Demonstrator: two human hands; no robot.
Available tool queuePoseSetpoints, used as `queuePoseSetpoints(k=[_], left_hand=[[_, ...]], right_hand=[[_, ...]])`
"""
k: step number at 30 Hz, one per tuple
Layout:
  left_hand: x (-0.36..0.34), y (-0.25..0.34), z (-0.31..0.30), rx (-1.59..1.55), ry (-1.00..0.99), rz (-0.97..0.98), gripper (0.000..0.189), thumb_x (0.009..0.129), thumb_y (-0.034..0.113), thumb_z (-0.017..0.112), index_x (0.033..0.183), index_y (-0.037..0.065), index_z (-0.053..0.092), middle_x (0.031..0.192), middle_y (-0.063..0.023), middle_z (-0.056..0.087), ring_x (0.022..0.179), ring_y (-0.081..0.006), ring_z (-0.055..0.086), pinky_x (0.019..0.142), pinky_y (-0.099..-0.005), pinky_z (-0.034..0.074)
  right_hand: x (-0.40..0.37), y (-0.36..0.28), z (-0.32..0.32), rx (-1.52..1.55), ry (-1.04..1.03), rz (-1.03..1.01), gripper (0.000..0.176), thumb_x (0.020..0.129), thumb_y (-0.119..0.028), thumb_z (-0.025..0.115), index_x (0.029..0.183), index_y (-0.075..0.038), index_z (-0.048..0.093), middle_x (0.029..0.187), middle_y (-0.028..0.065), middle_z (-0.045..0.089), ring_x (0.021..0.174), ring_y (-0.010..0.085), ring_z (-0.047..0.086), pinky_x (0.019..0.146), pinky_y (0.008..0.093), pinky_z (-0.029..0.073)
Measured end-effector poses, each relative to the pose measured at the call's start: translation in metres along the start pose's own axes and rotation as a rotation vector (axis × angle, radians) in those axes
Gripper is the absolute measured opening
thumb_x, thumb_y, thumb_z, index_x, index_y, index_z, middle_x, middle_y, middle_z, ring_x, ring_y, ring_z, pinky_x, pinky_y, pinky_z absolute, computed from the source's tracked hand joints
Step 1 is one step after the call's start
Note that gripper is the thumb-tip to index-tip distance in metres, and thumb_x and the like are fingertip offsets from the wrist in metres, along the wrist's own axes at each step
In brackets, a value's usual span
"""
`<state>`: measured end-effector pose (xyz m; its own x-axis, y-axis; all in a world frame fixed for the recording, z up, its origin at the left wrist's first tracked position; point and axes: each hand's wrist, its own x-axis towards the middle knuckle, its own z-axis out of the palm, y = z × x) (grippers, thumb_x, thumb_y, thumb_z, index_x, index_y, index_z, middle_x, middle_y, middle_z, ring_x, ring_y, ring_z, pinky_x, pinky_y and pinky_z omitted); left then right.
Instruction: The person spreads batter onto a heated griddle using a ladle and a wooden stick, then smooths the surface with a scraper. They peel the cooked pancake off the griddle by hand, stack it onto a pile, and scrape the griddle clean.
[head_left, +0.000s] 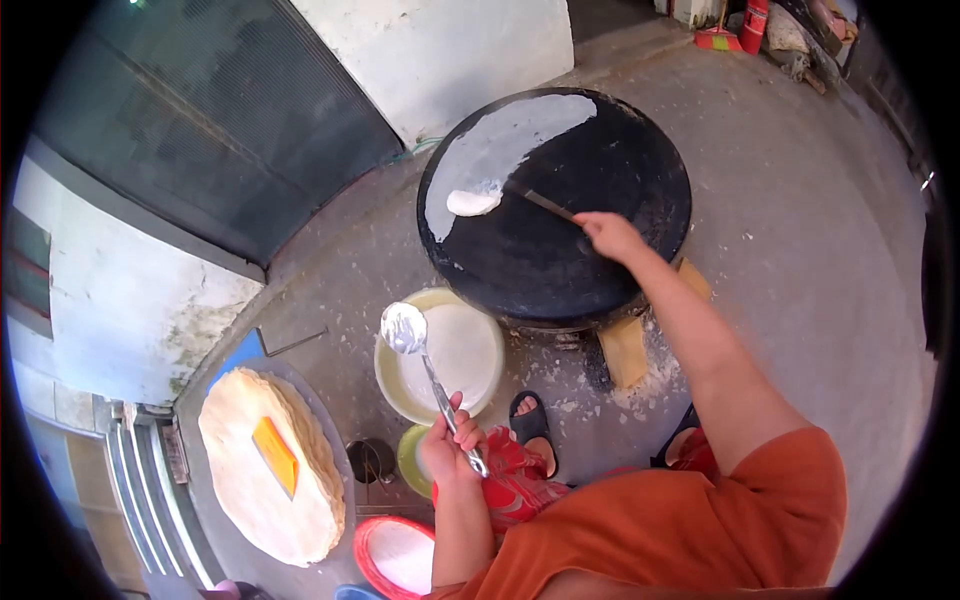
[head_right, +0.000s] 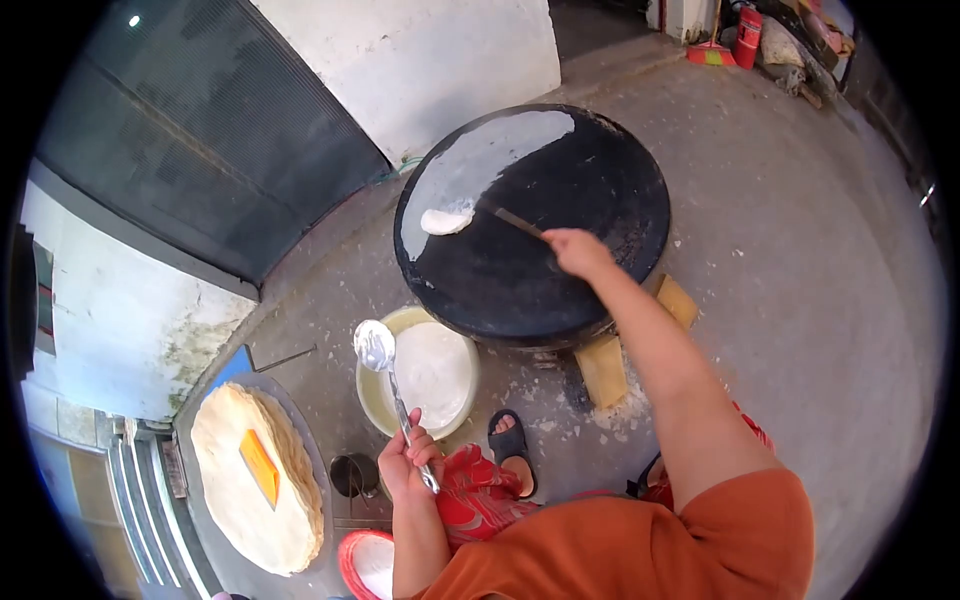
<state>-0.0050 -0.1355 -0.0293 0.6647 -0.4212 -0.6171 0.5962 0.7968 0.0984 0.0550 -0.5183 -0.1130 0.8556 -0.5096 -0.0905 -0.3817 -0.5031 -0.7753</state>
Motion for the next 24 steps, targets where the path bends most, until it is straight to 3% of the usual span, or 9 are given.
queuePoseSetpoints(k=[1, 5, 8, 11, 14, 16, 19, 24], left_hand=[[0.001, 0.000, 0.001, -0.004, 0.000, 0.005, 0.032, 0.089, 0.018, 0.029, 0.106, -0.005, 0.045, 0.068, -0.0081, 0.044, 0.047, -0.0122, 0.036, 0.039, -0.0223, 0.031], [-0.004, -0.003, 0.004, 0.023, 0.034, 0.031, 0.031, 0.089, 0.017, 0.031, 0.105, -0.006, 0.045, 0.066, -0.0065, 0.043, 0.046, -0.0111, 0.036, 0.038, -0.0217, 0.030], [-0.004, -0.001, 0.005, 0.044, 0.063, 0.071, 0.030, 0.088, 0.015, 0.032, 0.104, -0.007, 0.045, 0.063, -0.0052, 0.041, 0.045, -0.0101, 0.036, 0.037, -0.0209, 0.030], [-0.005, -0.001, 0.004, 0.035, 0.049, 0.076, 0.030, 0.088, 0.015, 0.031, 0.104, -0.007, 0.045, 0.064, -0.0051, 0.042, 0.045, -0.0100, 0.036, 0.037, -0.0209, 0.030], [-0.007, 0.002, 0.002, 0.025, 0.043, 0.069, 0.030, 0.088, 0.015, 0.031, 0.103, -0.007, 0.046, 0.064, -0.0049, 0.042, 0.045, -0.0096, 0.036, 0.037, -0.0205, 0.030], [-0.007, 0.003, 0.004, 0.022, 0.038, 0.067, 0.030, 0.088, 0.015, 0.031, 0.103, -0.006, 0.046, 0.064, -0.0047, 0.042, 0.045, -0.0094, 0.036, 0.037, -0.0202, 0.030], [-0.010, 0.003, 0.002, 0.043, 0.067, 0.076, 0.028, 0.088, 0.013, 0.032, 0.103, -0.006, 0.046, 0.064, -0.0045, 0.042, 0.045, -0.0087, 0.035, 0.037, -0.0197, 0.030], [-0.011, 0.007, 0.000, 0.048, 0.033, 0.064, 0.027, 0.087, 0.012, 0.034, 0.102, -0.006, 0.046, 0.065, -0.0037, 0.042, 0.044, -0.0078, 0.036, 0.036, -0.0187, 0.030]], right_hand=[[-0.004, -0.012, 0.010, -0.066, -0.055, -0.131, 0.025, 0.081, -0.020, 0.049, 0.104, -0.020, 0.060, 0.099, 0.0098, 0.059, 0.093, 0.0258, 0.056, 0.081, 0.0323, 0.043], [-0.015, -0.033, -0.020, -0.103, -0.256, -0.046, 0.025, 0.079, -0.020, 0.051, 0.103, -0.020, 0.060, 0.096, 0.0091, 0.061, 0.090, 0.0239, 0.057, 0.078, 0.0312, 0.044], [-0.007, -0.005, 0.001, -0.093, 0.004, -0.052, 0.024, 0.080, -0.020, 0.050, 0.102, -0.019, 0.061, 0.093, 0.0090, 0.061, 0.086, 0.0227, 0.059, 0.076, 0.0292, 0.044], [-0.030, -0.034, 0.016, -0.105, -0.154, -0.043, 0.024, 0.080, -0.023, 0.051, 0.102, -0.021, 0.061, 0.095, 0.0080, 0.061, 0.087, 0.0241, 0.057, 0.077, 0.0323, 0.045], [-0.049, -0.039, -0.008, -0.255, -0.150, -0.125, 0.024, 0.079, -0.023, 0.051, 0.101, -0.022, 0.061, 0.094, 0.0075, 0.061, 0.088, 0.0237, 0.057, 0.076, 0.0318, 0.045], [-0.061, -0.039, -0.029, -0.254, -0.190, -0.051, 0.024, 0.079, -0.023, 0.052, 0.102, -0.023, 0.061, 0.095, 0.0065, 0.061, 0.088, 0.0233, 0.057, 0.077, 0.0313, 0.045], [-0.067, -0.006, -0.013, -0.059, 0.103, 0.058, 0.025, 0.080, -0.023, 0.051, 0.103, -0.018, 0.060, 0.096, 0.0099, 0.061, 0.089, 0.0249, 0.057, 0.078, 0.0305, 0.044], [-0.103, 0.000, 0.028, 0.051, -0.106, -0.130, 0.025, 0.081, -0.021, 0.049, 0.101, -0.012, 0.060, 0.093, 0.0126, 0.061, 0.086, 0.0259, 0.058, 0.076, 0.0300, 0.044]])
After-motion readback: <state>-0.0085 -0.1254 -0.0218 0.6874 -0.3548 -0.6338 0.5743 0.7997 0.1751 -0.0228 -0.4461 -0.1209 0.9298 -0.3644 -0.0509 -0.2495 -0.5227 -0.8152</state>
